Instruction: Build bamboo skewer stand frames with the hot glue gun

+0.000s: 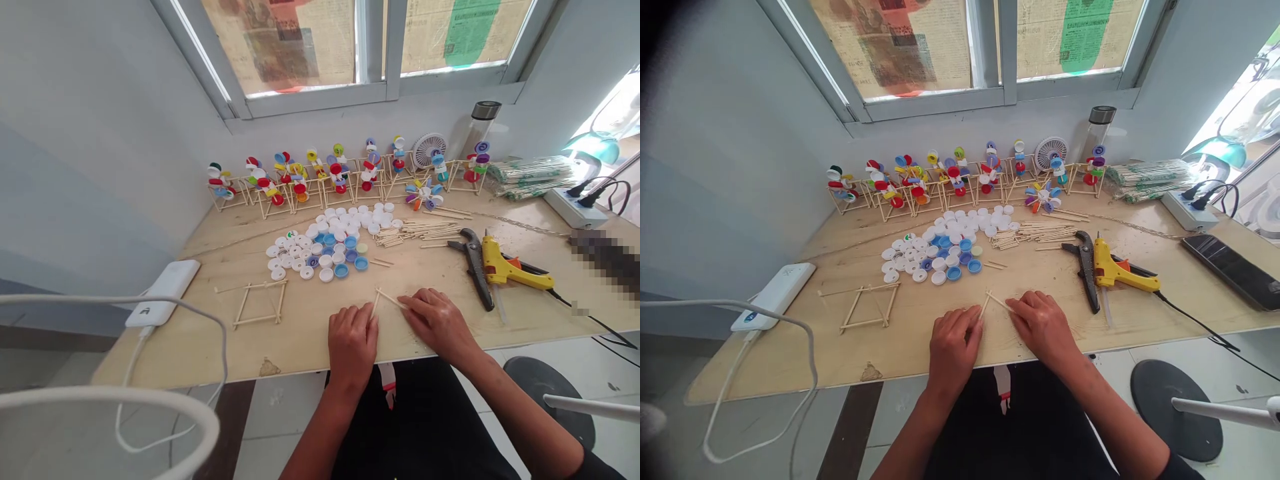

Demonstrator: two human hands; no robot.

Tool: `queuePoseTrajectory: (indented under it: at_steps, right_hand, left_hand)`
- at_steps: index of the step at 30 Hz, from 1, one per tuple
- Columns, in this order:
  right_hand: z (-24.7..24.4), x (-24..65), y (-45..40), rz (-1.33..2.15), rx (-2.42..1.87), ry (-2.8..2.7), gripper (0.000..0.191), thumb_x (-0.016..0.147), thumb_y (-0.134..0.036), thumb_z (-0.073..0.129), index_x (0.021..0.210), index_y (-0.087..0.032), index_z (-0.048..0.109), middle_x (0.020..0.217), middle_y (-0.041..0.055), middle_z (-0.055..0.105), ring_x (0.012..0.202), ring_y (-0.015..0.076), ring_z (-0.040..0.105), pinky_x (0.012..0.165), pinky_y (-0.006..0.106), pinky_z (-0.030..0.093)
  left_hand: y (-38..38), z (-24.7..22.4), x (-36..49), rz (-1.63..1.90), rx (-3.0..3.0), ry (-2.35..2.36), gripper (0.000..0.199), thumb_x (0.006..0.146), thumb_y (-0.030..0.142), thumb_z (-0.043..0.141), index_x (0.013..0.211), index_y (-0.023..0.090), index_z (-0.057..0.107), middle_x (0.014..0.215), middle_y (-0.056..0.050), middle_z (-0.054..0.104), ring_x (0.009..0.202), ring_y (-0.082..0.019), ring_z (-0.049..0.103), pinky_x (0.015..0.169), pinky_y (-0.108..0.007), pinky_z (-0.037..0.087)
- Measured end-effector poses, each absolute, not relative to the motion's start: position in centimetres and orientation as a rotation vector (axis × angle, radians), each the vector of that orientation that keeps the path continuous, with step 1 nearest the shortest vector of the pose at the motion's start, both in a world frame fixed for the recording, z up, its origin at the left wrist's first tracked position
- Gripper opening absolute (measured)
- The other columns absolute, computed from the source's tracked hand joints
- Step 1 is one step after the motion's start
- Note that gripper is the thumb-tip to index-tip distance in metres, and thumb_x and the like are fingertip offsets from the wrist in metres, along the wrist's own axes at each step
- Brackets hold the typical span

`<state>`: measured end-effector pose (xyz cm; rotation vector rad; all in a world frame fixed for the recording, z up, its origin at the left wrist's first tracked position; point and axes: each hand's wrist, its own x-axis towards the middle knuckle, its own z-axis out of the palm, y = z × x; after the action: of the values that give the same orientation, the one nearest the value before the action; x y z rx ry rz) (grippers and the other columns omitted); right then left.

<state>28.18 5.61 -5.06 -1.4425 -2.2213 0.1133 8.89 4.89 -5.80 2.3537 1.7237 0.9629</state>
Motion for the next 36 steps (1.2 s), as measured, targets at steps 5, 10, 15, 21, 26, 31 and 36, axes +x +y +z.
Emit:
queuePoseTrajectory:
  at_steps: [5,10,15,21,26,31,36]
  right_hand:
    - [-4.9,30.1,4.4,0.240,-1.469,-2.055,0.023,0.091,-0.026,0.046,0.103,-0.018,0.064,0.084,0.0060,0.064,0.080,0.0175,0.058,0.074,0.031,0.045]
    - [-4.7,30.7,3.6,0.169,-1.513,-2.090,0.020,0.091,-0.026,0.047,0.090,-0.018,0.066,0.077,0.0054,0.063,0.075,0.0176,0.056,0.072,0.031,0.042]
    - [-4.7,30.3,3.7,0.129,-1.524,-2.160,0.021,0.091,-0.024,0.046,0.085,-0.019,0.066,0.074,0.0048,0.063,0.073,0.0167,0.055,0.070,0.030,0.039]
    - [-4.8,30.0,3.6,0.118,-1.503,-2.174,0.021,0.091,-0.023,0.046,0.084,-0.018,0.066,0.073,0.0047,0.062,0.072,0.0164,0.054,0.069,0.029,0.038]
    - [-4.8,29.8,3.4,0.160,-1.502,-2.177,0.021,0.092,-0.023,0.045,0.085,-0.018,0.064,0.074,0.0050,0.062,0.073,0.0167,0.054,0.069,0.030,0.037]
    - [-4.9,29.8,3.5,0.149,-1.494,-2.175,0.020,0.091,-0.022,0.045,0.084,-0.018,0.064,0.074,0.0045,0.061,0.072,0.0161,0.053,0.068,0.029,0.037]
    - [-4.9,29.6,3.5,0.125,-1.491,-2.178,0.020,0.091,-0.022,0.046,0.083,-0.018,0.064,0.073,0.0044,0.061,0.071,0.0162,0.054,0.067,0.029,0.038]
  left_hand:
    - [3.5,-5.1,6.6,0.968,2.171,1.681,0.017,0.088,0.019,0.048,0.096,0.019,0.063,0.083,-0.004,0.066,0.080,-0.018,0.057,0.074,-0.033,0.042]
    - [2.1,-4.3,5.5,0.870,2.163,1.695,0.018,0.087,0.019,0.047,0.080,0.021,0.063,0.075,-0.001,0.064,0.074,-0.017,0.055,0.072,-0.033,0.040]
    - [2.0,-4.2,6.0,0.831,2.209,1.699,0.018,0.086,0.017,0.048,0.078,0.022,0.064,0.074,-0.001,0.063,0.074,-0.017,0.054,0.073,-0.033,0.039]
    - [2.0,-4.4,6.3,0.853,2.211,1.700,0.018,0.085,0.014,0.049,0.077,0.022,0.063,0.073,0.000,0.063,0.073,-0.016,0.053,0.072,-0.032,0.037]
    - [1.9,-4.6,6.5,0.867,2.204,1.675,0.018,0.086,0.015,0.049,0.076,0.022,0.063,0.073,0.000,0.062,0.073,-0.016,0.053,0.073,-0.032,0.037]
    - [2.0,-4.8,6.6,0.883,2.207,1.667,0.018,0.085,0.015,0.049,0.075,0.022,0.063,0.072,0.000,0.062,0.072,-0.016,0.053,0.072,-0.032,0.037]
    - [2.0,-4.7,6.6,0.892,2.213,1.677,0.019,0.085,0.014,0.049,0.075,0.022,0.063,0.071,0.000,0.062,0.072,-0.016,0.054,0.072,-0.032,0.038]
